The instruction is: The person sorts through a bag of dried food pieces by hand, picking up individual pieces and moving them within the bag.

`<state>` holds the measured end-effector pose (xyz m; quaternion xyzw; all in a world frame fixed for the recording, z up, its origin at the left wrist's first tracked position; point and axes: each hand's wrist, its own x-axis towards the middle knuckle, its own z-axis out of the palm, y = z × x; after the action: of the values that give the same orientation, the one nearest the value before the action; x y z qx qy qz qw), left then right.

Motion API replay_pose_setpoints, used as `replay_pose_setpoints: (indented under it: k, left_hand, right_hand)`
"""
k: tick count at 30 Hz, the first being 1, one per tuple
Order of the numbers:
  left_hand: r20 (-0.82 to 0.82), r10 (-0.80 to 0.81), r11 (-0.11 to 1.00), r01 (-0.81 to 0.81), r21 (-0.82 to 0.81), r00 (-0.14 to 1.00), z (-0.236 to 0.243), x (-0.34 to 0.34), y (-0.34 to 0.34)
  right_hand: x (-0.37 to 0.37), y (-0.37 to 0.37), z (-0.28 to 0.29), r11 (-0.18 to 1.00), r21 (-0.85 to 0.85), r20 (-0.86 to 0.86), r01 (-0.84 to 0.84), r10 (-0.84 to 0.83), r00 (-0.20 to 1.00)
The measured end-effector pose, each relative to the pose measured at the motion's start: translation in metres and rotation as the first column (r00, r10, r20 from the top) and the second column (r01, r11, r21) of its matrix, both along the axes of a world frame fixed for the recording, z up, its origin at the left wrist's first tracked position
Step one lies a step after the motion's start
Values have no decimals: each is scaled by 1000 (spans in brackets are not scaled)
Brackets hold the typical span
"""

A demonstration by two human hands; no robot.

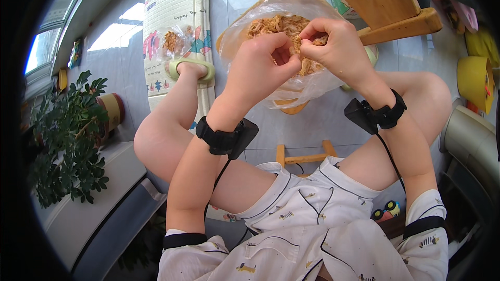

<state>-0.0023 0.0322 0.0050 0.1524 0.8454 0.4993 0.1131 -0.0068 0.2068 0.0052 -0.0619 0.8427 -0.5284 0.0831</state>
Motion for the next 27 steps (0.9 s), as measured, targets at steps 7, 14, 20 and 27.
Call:
replay_pose_setpoints:
  k: [7, 14, 20, 27]
  left_hand:
    - [-35, -37, 998, 36, -49, 999, -3, 1, 1]
    - [8, 44, 999, -44, 6, 999, -4, 2, -1]
    - [-124, 163, 986, -157, 52, 979, -8, -4, -6]
    - [-656, -10, 988, -93, -122, 754, -6, -10, -8]
  right_hand:
    - [6, -10, -5, 990, 130, -183, 52, -28, 983]
    - [0, -2, -11, 984, -140, 42, 111, -106, 994]
    - [-1, 5, -4, 949, -239, 424, 206, -89, 901]
    - [-4, 4, 4, 729, -596, 643, 338, 181, 745]
